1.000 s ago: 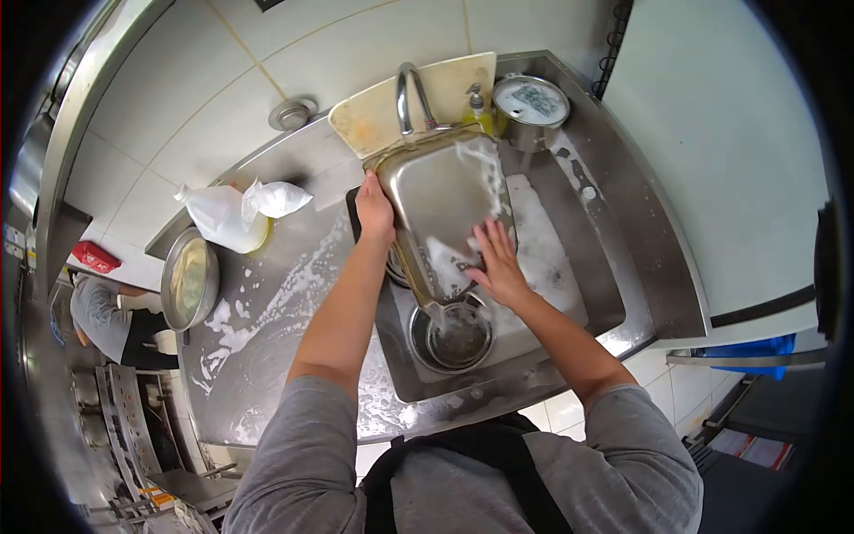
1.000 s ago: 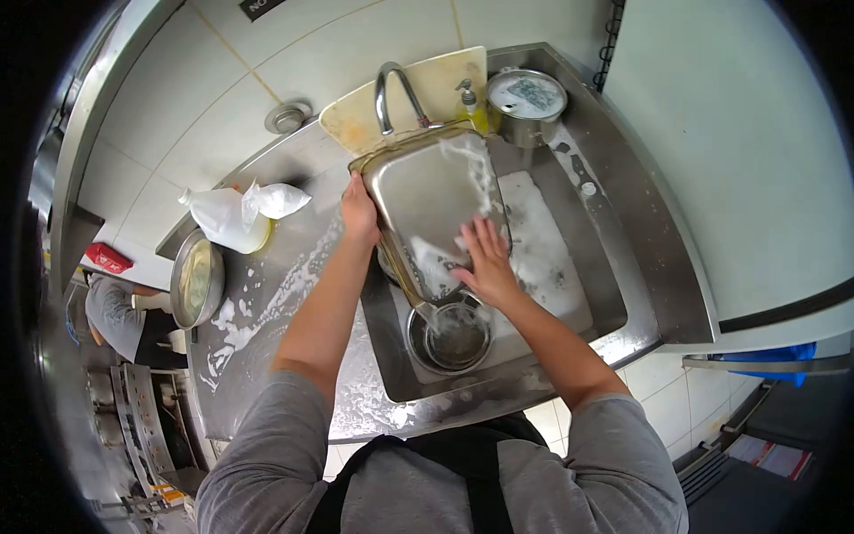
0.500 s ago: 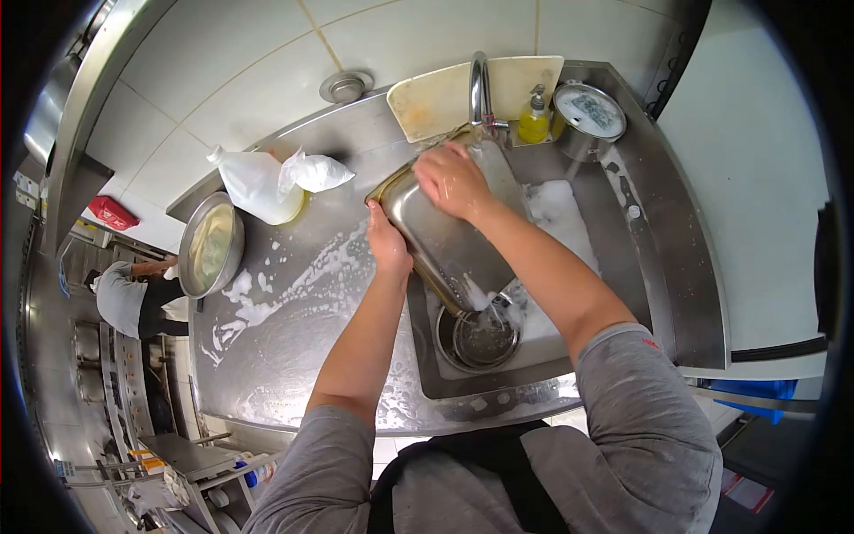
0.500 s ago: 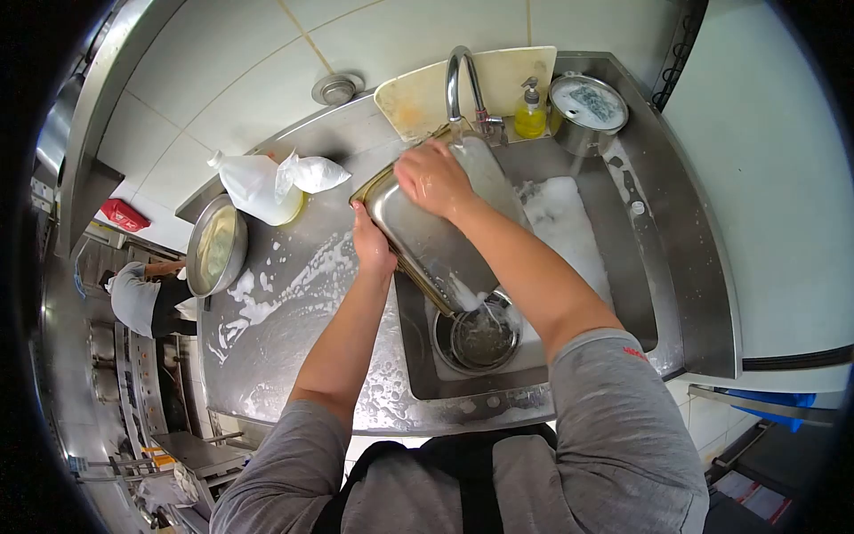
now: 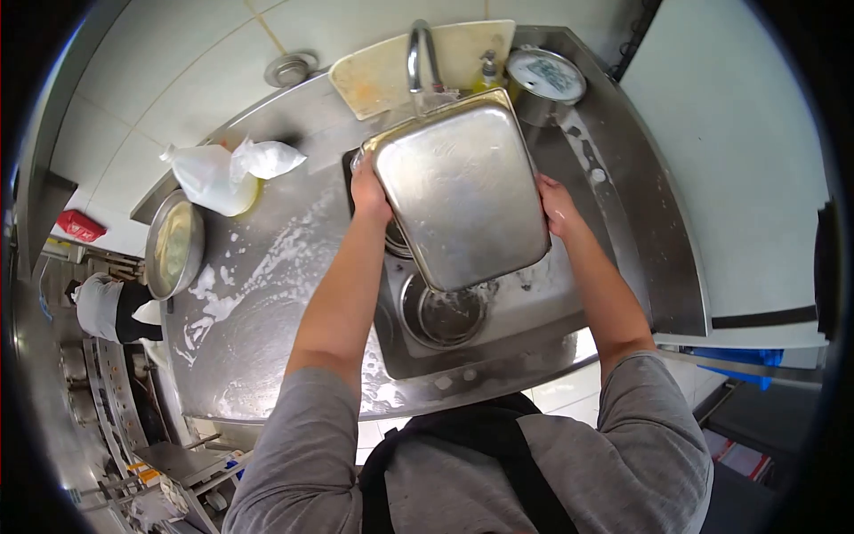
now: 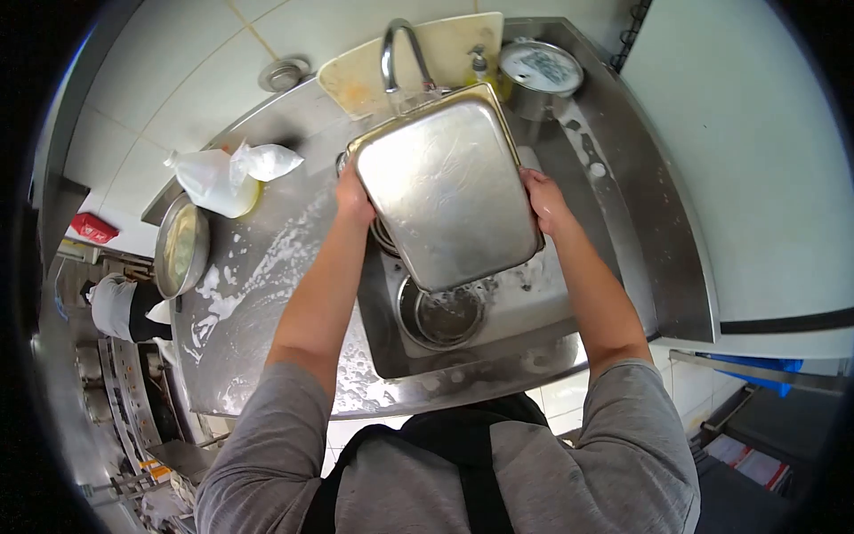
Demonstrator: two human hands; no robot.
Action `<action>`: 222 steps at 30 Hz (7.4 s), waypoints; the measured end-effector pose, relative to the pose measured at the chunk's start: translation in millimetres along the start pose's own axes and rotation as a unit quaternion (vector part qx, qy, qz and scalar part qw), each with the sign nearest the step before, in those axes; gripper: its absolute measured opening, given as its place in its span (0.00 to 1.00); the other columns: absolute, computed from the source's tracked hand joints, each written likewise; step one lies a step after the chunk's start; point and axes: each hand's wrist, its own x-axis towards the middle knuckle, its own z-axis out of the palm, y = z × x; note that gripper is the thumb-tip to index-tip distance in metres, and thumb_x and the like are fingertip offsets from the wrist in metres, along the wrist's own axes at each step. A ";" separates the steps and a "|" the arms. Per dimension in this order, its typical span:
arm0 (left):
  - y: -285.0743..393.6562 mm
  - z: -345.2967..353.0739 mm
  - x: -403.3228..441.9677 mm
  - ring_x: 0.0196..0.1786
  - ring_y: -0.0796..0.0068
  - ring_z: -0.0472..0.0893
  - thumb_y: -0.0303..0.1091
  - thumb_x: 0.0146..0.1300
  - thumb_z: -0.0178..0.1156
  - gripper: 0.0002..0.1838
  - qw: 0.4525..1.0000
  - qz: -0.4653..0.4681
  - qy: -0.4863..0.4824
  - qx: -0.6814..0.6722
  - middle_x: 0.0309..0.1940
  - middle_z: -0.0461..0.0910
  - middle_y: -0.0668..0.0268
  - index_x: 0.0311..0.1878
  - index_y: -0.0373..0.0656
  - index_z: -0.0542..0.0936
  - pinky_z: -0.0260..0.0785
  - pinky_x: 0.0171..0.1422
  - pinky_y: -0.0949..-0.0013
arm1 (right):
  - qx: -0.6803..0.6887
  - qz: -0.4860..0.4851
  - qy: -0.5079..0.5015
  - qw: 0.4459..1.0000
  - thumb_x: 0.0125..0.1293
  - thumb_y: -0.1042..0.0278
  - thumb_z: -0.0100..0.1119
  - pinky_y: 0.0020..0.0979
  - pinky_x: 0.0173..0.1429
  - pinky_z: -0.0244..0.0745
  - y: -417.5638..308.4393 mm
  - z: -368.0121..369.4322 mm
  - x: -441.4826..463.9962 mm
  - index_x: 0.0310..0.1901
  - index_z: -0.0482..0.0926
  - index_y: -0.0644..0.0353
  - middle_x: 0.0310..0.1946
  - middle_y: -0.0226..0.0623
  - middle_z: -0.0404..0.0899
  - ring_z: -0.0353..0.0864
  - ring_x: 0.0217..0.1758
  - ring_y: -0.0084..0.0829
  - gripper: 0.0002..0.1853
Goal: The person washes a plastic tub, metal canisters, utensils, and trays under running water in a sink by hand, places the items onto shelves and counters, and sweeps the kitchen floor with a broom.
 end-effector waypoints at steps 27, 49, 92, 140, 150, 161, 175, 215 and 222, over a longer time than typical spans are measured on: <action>-13.5 -17.1 -58.3 0.48 0.59 0.76 0.35 0.57 0.52 0.25 0.983 -0.141 -0.063 0.095 0.48 0.71 0.58 0.59 0.47 0.62 0.72 0.51 0.55 | -0.712 -0.293 -0.220 0.599 0.48 0.43 0.63 0.46 0.60 0.61 -9.5 -4.9 -108.8 0.46 0.74 0.54 0.46 0.37 0.71 0.69 0.55 0.36 0.28; 78.6 -62.7 -166.0 0.39 0.68 0.79 0.42 0.61 0.49 0.19 0.971 -0.168 0.090 0.143 0.40 0.78 0.61 0.49 0.40 0.71 0.72 0.43 0.63 | -0.669 -0.203 -0.211 0.683 0.58 0.66 0.55 0.36 0.43 0.76 -44.6 191.7 90.6 0.40 0.78 0.64 0.38 0.44 0.79 0.80 0.39 0.43 0.12; -25.1 107.8 21.0 0.40 0.57 0.79 0.48 0.48 0.67 0.22 0.676 0.189 -0.100 0.705 0.33 0.81 0.60 0.45 0.49 0.78 0.70 0.46 0.61 | -0.428 -0.317 0.085 0.842 0.58 0.82 0.41 0.35 0.67 0.55 -76.2 -42.3 -149.5 0.67 0.56 0.58 0.60 0.52 0.63 0.62 0.65 0.44 0.32; 42.2 -64.7 -117.4 0.63 0.62 0.65 0.58 0.64 0.42 0.32 0.899 0.119 -0.080 0.413 0.65 0.60 0.57 0.65 0.46 0.64 0.55 0.65 0.56 | 0.263 -0.019 -0.182 0.947 0.64 0.38 0.45 0.34 0.51 0.76 15.4 52.4 -7.4 0.55 0.70 0.60 0.46 0.38 0.77 0.79 0.47 0.30 0.32; 35.5 -35.5 -88.7 0.38 0.69 0.80 0.56 0.68 0.43 0.28 0.987 -0.055 0.009 0.149 0.40 0.79 0.60 0.49 0.36 0.73 0.74 0.43 0.66 | 0.120 0.024 -0.086 0.989 0.66 0.44 0.47 0.30 0.49 0.72 29.0 59.8 32.3 0.53 0.72 0.60 0.45 0.35 0.77 0.75 0.45 0.26 0.26; 5.4 -36.8 -89.9 0.46 0.73 0.76 0.45 0.72 0.40 0.21 0.982 -0.011 0.064 0.177 0.44 0.77 0.63 0.51 0.36 0.72 0.67 0.53 0.68 | -0.403 -0.537 0.101 0.735 0.62 0.59 0.52 0.39 0.59 0.62 -9.7 161.7 50.0 0.44 0.76 0.56 0.42 0.37 0.76 0.72 0.51 0.40 0.13; -2.2 -12.8 -106.2 0.42 0.71 0.77 0.56 0.69 0.41 0.29 0.981 -0.065 0.161 0.089 0.41 0.78 0.60 0.45 0.35 0.75 0.70 0.49 0.68 | -0.467 -0.551 -0.055 0.689 0.65 0.57 0.43 0.43 0.48 0.65 -33.1 203.0 19.8 0.31 0.80 0.57 0.35 0.37 0.79 0.77 0.42 0.40 0.17; -0.7 -43.2 -176.0 0.56 0.59 0.72 0.54 0.68 0.41 0.29 0.974 0.060 0.089 -0.200 0.56 0.70 0.58 0.61 0.41 0.63 0.69 0.57 0.56 | -0.241 -0.468 0.056 0.848 0.62 0.68 0.55 0.30 0.47 0.71 -45.0 49.9 -59.9 0.48 0.77 0.56 0.42 0.35 0.78 0.76 0.45 0.32 0.13; 10.9 -24.7 -204.3 0.58 0.61 0.70 0.59 0.68 0.38 0.32 0.979 0.053 0.061 -0.185 0.58 0.69 0.61 0.62 0.42 0.63 0.66 0.59 0.59 | -0.431 -0.518 -0.031 0.738 0.51 0.74 0.59 0.38 0.48 0.69 -90.3 134.7 -150.4 0.44 0.77 0.52 0.37 0.35 0.73 0.73 0.43 0.41 0.16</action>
